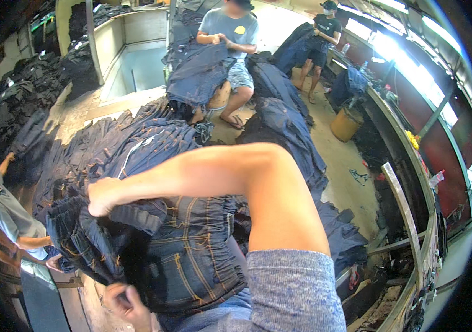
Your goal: The person sits on the floor and inspects a pair of dark denim shorts by turning them inside out and checking the seams and interior. They repeatedly handle the garment, flipping it over and examining different areas before placing it aside.
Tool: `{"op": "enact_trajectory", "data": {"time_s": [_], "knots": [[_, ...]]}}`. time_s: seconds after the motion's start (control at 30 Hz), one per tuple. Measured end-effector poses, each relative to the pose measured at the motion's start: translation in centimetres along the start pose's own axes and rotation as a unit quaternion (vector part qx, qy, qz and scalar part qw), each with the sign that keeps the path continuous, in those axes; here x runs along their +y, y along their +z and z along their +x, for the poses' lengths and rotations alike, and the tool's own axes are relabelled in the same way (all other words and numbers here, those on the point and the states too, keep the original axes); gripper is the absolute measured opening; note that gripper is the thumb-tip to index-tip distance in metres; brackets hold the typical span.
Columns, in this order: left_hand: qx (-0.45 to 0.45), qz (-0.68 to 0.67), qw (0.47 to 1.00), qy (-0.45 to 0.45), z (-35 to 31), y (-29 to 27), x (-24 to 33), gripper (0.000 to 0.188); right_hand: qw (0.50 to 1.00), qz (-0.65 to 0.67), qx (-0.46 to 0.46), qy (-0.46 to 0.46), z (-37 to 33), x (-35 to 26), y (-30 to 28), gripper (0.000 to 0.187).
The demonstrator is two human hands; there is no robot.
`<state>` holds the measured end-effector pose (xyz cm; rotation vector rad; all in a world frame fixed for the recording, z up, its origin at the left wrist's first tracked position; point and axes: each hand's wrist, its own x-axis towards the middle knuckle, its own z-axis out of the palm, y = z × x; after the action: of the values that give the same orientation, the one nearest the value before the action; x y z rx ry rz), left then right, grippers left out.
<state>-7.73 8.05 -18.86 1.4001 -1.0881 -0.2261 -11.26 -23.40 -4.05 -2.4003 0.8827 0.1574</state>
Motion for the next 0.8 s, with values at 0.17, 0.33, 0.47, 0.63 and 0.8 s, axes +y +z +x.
{"op": "enact_trajectory", "data": {"time_s": [0.17,0.33,0.47,0.63,0.8], "knots": [[0.062,0.124,0.990,-0.006,2.5,1.9,0.7,0.053,0.991,0.093,0.097,-0.004,2.9,-4.8,-4.2,0.055],[0.160,0.268,0.949,0.050,8.6,4.1,0.0,0.070,0.934,0.310,0.172,-0.041,4.4,-6.4,-10.7,0.056],[0.193,0.122,0.969,0.093,19.9,5.3,-2.1,0.068,0.827,0.484,0.281,0.053,2.5,-9.0,-16.3,0.052],[0.150,0.045,0.978,0.141,34.0,2.1,-1.4,0.081,0.661,0.709,0.219,0.107,-2.4,-11.9,-16.8,0.069],[-0.047,-0.012,0.977,0.208,32.6,-2.1,5.9,0.095,0.394,0.900,0.136,-0.128,-8.8,-6.6,-3.2,0.070]]}}
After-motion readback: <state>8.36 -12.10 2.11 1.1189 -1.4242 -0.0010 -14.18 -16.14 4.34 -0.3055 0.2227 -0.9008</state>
